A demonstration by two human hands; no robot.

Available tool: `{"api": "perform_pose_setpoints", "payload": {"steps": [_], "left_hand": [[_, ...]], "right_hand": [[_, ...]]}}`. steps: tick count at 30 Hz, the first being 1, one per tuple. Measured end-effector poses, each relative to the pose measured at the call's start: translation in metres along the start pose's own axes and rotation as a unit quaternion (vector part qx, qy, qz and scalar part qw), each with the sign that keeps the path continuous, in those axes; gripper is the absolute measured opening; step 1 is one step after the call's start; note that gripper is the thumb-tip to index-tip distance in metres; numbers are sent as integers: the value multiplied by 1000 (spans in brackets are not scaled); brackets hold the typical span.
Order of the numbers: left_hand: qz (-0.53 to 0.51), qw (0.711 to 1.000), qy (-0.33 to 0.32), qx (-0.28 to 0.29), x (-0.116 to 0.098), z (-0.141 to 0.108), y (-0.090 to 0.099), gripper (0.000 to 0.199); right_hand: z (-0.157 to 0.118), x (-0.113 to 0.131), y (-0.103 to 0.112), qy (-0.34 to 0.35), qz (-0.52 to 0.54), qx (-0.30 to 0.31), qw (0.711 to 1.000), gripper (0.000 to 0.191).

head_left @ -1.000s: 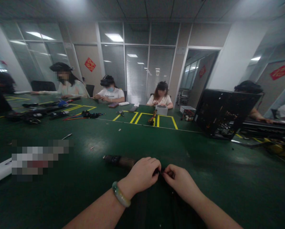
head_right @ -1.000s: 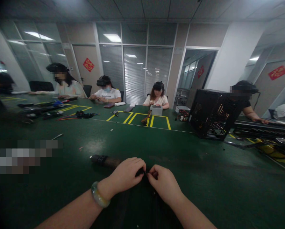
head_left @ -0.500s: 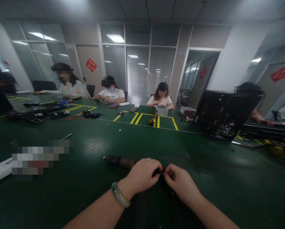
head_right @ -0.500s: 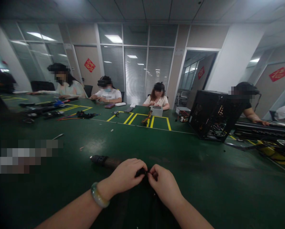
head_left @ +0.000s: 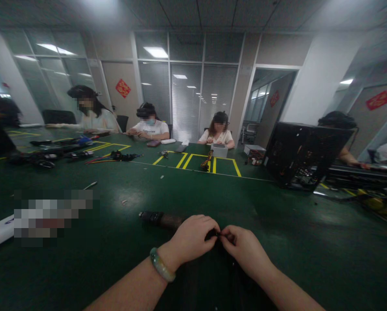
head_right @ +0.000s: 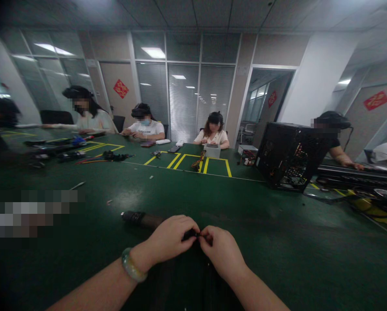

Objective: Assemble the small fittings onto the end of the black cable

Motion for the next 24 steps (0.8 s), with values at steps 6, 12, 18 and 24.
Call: {"api": "perform_pose_setpoints", "payload": {"steps": [6,12,18,24], "left_hand": [[6,1000,-6,0,0,0,-1,16],[-2,1000,-2,0,2,0,-1,15],[-5,1000,-4,-7,0,0,-2,14],[-1,1000,-2,-4,-1,-1,0,16]], "right_hand": [[1,-2,0,6,-5,-9,1000,10],[1,-3,-1,-1,28,6,1000,12],[2,-3,-1,-2,24,17,1000,14],[2,-5,-1,-10,15,15,1000,12]]}}
Point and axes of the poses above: each hand's wrist, its own z-axis towards the middle knuckle, its own y-axis out of the back of the hand, x = y × z, the point moved 3 cm from there along z, towards the middle knuckle, and after that the axes turned 2 degrees about y, right-handed, at the moved point
